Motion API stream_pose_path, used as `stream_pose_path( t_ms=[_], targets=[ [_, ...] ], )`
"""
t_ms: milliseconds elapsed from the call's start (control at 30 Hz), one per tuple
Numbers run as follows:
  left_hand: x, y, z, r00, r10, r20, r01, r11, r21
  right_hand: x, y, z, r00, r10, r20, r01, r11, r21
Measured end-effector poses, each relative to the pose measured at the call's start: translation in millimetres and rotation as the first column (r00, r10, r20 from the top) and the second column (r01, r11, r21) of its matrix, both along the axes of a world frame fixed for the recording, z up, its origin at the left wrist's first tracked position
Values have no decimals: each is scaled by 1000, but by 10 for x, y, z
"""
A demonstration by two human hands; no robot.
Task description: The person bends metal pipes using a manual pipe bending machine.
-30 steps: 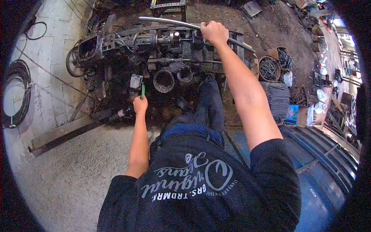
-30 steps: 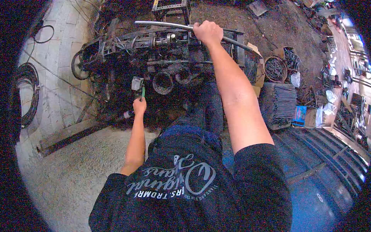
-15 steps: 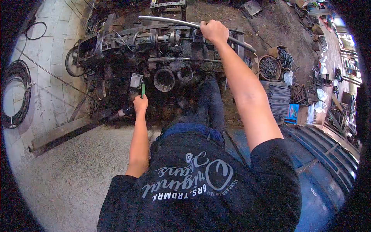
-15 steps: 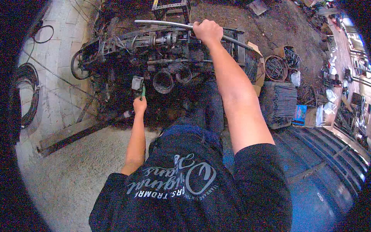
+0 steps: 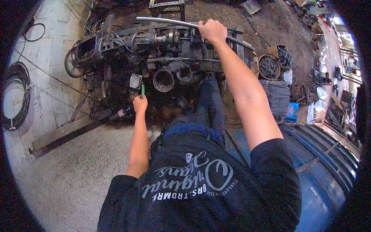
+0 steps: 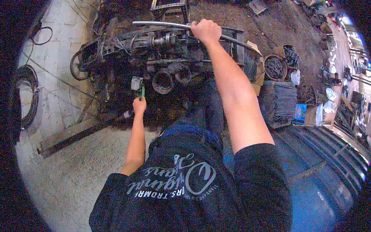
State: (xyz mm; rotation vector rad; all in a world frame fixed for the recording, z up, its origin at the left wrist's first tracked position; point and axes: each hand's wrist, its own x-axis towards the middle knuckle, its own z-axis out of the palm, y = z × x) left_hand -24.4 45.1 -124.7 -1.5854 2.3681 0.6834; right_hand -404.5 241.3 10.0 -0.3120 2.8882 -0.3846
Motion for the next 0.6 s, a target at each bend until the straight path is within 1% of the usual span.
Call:
stream_pose_path(
  t_ms=[67,200,300,400,467,600],
  targets=[
    [-9,-2,37,1000,13,18,-14,999,43,-6,-5,-26,1000,-2,8,2,1000,0],
    [-38,-2,51,1000,18,17,-19,998,54,-12,18,-52,1000,-1,-26,1,1000,-10],
    [-27,5,24,999,10,30,-11,999,38,-16,32,-60,999,-4,-33,4,1000,-16],
    [15,-26,-33,999,-32,-6,32,999,-5,-10,21,-70,999,-5,-37,4,1000,-18],
    [6,-46,-52,999,-21,24,20,999,40,-13,18,-54,999,-10,-44,9,1000,-19],
    [-29,-38,-12,999,-11,49,8,997,70,-13,11,-46,999,-4,-38,3,1000,-25]
  ],
)
